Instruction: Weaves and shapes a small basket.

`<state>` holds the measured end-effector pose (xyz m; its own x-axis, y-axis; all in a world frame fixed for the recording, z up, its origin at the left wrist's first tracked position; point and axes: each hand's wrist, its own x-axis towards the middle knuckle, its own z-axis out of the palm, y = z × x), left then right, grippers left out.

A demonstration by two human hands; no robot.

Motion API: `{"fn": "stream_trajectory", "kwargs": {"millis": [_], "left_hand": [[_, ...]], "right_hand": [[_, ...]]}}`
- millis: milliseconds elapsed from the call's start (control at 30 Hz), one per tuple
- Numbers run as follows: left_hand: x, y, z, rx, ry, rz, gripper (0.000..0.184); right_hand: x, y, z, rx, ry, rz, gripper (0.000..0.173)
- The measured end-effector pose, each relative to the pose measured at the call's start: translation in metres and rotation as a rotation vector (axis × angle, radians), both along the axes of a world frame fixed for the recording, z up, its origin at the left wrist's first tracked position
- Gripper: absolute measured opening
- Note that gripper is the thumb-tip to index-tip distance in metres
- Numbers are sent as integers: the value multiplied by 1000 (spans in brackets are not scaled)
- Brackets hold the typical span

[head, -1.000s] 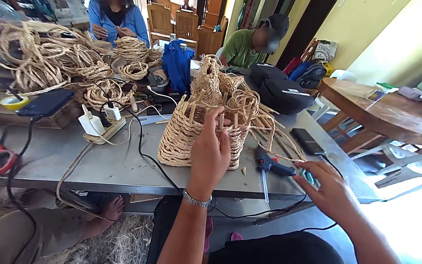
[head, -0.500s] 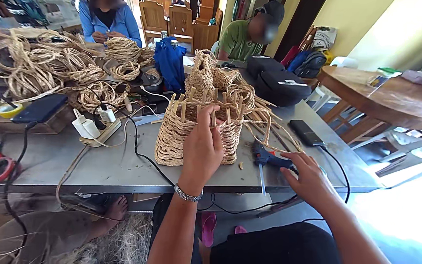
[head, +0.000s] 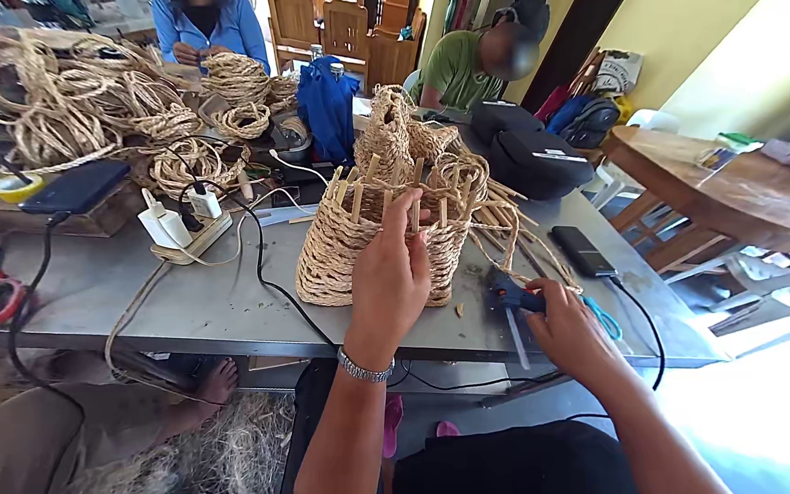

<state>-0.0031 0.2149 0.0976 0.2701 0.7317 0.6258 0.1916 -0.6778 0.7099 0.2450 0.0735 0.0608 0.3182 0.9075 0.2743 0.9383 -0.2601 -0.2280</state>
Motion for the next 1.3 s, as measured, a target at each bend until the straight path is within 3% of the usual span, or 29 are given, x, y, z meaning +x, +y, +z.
{"fn": "stream_trajectory", "kwargs": {"millis": [167,300,500,633,833,1300], "left_hand": [[-3,3,-3,28,42,35,44],[-5,3,-4,30,57,24,46],[-3,1,-2,8,48,31,47],[-2,-2,-3,39,50,60,49],[-7,-3,-3,36,78,98,48],[-6,-3,-2,48,45,89,48]], "right_hand": [[20,-30,8,70,396,-22,49],[10,-43,23,246,905,13,26],[-33,-33,52,434,1044,308,26],[-57,-11,64,416,895,467,27],[-69,15,73,301,632,394,31],[-67,23,103,124,410,356,35]]}}
